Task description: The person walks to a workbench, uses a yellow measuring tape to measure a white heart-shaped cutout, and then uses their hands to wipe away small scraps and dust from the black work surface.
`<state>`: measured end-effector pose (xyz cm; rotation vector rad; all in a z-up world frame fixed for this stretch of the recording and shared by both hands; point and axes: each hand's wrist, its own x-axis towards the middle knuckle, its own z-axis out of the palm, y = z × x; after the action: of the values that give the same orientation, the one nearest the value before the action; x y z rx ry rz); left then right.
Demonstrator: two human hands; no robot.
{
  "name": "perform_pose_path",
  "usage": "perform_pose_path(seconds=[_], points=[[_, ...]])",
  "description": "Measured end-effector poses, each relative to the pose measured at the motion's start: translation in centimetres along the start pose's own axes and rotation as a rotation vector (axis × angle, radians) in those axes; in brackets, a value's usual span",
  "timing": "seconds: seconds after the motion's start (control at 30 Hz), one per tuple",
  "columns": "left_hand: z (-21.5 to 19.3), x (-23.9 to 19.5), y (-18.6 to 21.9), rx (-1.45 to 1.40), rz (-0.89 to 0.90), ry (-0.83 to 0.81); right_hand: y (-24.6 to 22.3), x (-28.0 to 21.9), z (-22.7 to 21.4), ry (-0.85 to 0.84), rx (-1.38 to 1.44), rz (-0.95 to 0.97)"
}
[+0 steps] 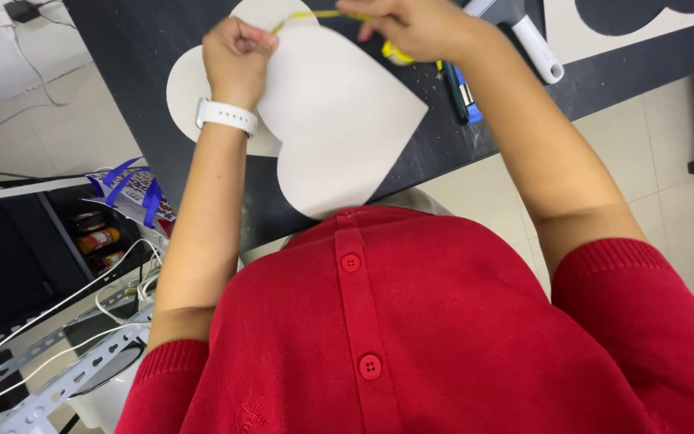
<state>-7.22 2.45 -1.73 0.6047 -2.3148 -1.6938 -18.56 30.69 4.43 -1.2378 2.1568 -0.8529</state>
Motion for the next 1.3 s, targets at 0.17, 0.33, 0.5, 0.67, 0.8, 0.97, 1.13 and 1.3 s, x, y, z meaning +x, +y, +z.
perform_pose_path(seconds=[0.17,0.33,0.5,0.67,0.8,0.97,1.13,1.3], points=[[-0.2,-2.1,2.3,-0.049,-0.109,-0.015,-2.4,4.0,1.1,-0.124,0.018,0.028],[-1.1,-1.9,2.2,0.015,-0.09,-0.02,-1.5,7.4,1.8,-0.062,0.17,0.036],[-1.5,-1.3,2.0,0.208,-0.051,-0.037,-0.8,10.2,1.2,-0.21,0.25,0.092],[-1.9,-0.5,2.4,0.243,0.037,-0.056,-0.6,10.8,0.4,-0.264,0.246,0.093],[-1.7,-0.3,2.6,0.263,0.049,-0.08,0.1,10.3,0.8,-0.194,0.251,0.117],[-1.5,0.1,2.9,0.273,0.023,-0.133,-0.4,9.5,1.0,-0.191,0.351,0.156],[-1.5,0.7,2.3,0.307,0.047,-0.159,0.3,9.1,2.2,-0.152,0.45,0.193],[-2.1,1.4,2.8,0.434,0.083,-0.267,-0.5,8.5,2.8,-0.083,0.491,0.156]])
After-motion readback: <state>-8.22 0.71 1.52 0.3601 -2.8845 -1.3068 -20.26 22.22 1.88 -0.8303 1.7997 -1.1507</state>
